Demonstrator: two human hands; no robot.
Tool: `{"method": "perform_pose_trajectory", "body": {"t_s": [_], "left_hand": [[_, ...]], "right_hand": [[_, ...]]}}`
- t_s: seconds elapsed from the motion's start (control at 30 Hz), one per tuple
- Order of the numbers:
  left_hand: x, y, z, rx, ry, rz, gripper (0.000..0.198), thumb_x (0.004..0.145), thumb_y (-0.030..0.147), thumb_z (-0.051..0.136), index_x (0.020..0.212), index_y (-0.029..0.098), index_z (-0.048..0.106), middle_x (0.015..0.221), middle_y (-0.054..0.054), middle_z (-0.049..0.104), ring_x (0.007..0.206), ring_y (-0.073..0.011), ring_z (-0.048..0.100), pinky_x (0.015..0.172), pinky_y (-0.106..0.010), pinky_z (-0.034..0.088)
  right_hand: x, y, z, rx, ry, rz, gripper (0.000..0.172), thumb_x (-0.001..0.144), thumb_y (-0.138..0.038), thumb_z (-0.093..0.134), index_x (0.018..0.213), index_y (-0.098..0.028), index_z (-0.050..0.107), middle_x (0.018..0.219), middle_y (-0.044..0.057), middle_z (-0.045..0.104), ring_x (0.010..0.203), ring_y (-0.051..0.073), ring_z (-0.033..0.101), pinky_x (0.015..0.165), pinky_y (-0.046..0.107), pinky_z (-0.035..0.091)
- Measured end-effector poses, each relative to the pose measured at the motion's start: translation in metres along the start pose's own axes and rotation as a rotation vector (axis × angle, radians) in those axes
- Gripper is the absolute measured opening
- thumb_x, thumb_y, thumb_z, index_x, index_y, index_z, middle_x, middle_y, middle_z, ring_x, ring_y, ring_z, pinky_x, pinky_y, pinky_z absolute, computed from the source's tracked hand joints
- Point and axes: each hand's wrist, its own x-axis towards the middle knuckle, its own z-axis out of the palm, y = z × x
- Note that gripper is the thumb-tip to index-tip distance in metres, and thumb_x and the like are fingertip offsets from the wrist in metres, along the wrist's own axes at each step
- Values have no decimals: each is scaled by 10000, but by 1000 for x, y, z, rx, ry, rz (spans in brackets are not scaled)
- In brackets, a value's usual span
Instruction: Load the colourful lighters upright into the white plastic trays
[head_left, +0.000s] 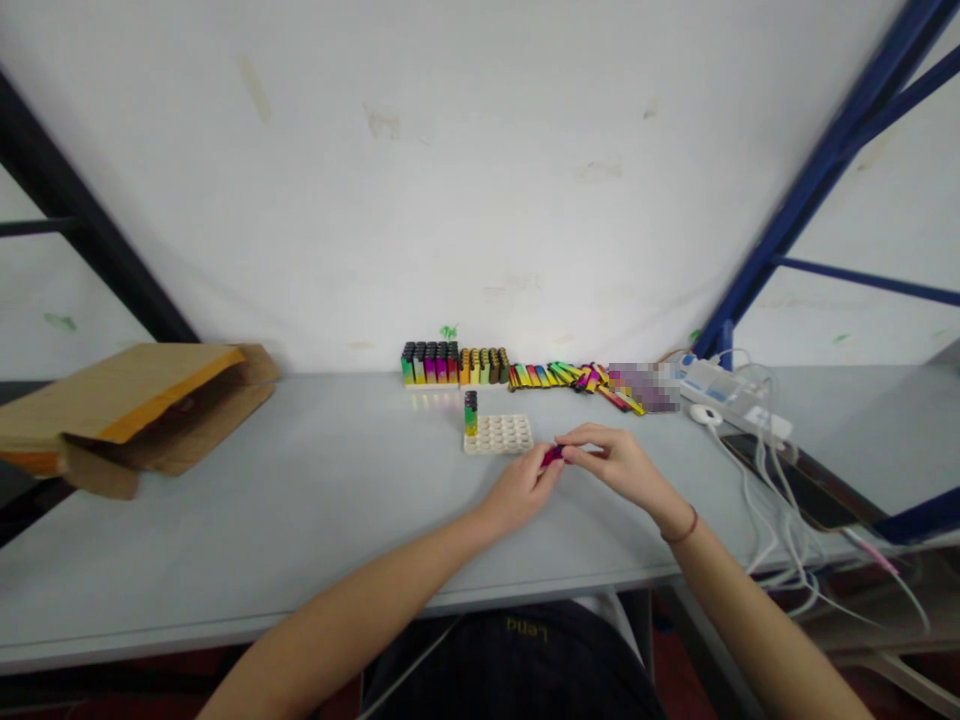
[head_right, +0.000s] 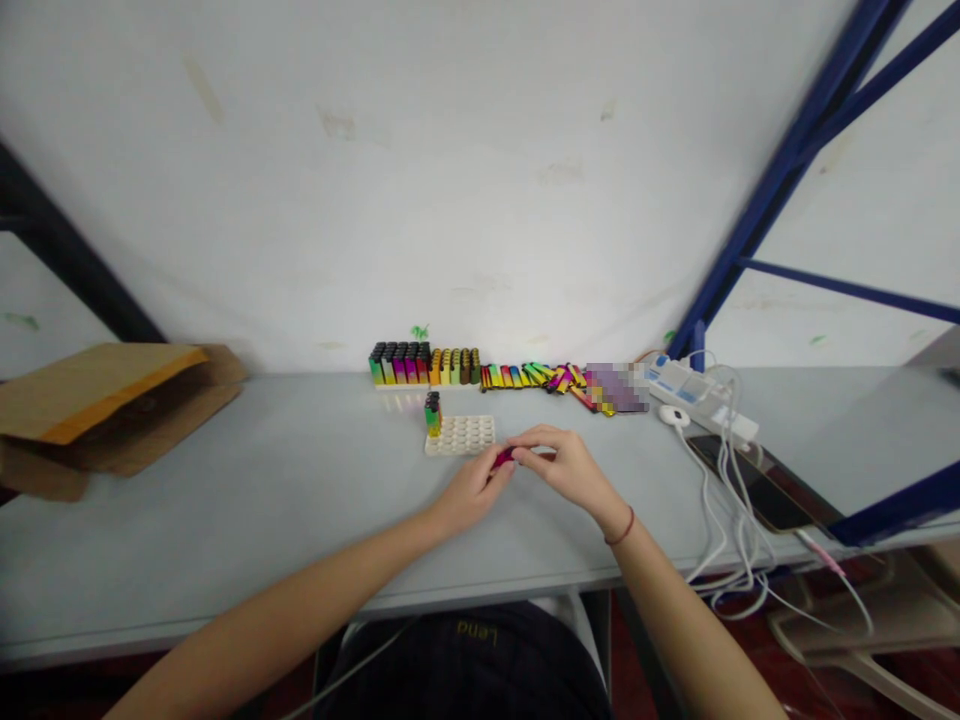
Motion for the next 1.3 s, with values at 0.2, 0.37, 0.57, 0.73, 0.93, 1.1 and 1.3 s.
{"method": "perform_pose_trajectory", "body": {"t_s": [0.2, 0.37, 0.57, 0.73, 0.93, 1.1, 1.3], "left_hand": [[0, -1, 0, 20, -31, -1, 212, 993, 348, 438, 1055, 194, 571, 917, -64, 683, 862, -234, 655, 791, -343, 492], [0, -6, 2, -43, 17, 27, 240, 994, 315, 428, 1187, 190, 496, 1014, -87, 669, 913, -237, 644, 831, -371, 492], [0, -7, 2, -86, 50, 9, 314, 1013, 310, 377, 1297, 176, 399, 766, 17, 529, 679, -177, 543, 704, -320, 445], [-1, -6, 2, -119, 63, -7, 240, 1003, 296, 381, 1215, 189, 418, 743, 39, 472, 664, -163, 504, 673, -297, 400], [0, -6, 2, -140, 57, -40, 236, 999, 286, 392, 1215, 192, 409, 726, 54, 447, 632, -153, 475, 643, -286, 366], [0, -8, 2, -152, 56, -56, 233, 996, 288, 407, 1212, 201, 420, 726, 53, 461, 644, -154, 482, 656, -286, 369], [0, -7, 1, -182, 93, -63, 207, 1001, 313, 423, 1176, 209, 462, 725, 48, 478, 650, -147, 493, 652, -276, 385]], "right_hand": [[3, 1, -9, 28, -91, 57, 327, 812, -492, 725, 933, -200, 808, 937, 100, 767, 894, 228, 719, 724, 313, 611], [5, 7, -6, 47, -154, -38, 384, 899, -483, 622, 1105, -198, 775, 1129, 122, 717, 942, 201, 691, 773, 316, 598], [38, 59, -23, -445, 123, 355, 362, 930, -259, 487, 1146, -132, 748, 1053, 137, 754, 855, 220, 720, 816, 359, 580], [63, 84, -20, -919, 8, 456, 415, 948, -207, 442, 1288, -122, 663, 1164, 179, 725, 1110, 282, 681, 954, 362, 502], [75, 91, -9, -1004, 93, 502, 477, 960, -249, 435, 1409, -134, 545, 1282, 196, 655, 1136, 294, 662, 931, 362, 499], [83, 95, -11, -996, 57, 522, 426, 971, -256, 417, 1354, -199, 594, 1268, 167, 655, 1136, 282, 655, 933, 367, 491], [88, 95, -13, -996, 85, 495, 353, 968, -324, 463, 1223, -164, 647, 1208, 167, 666, 1115, 284, 652, 904, 348, 489]]}}
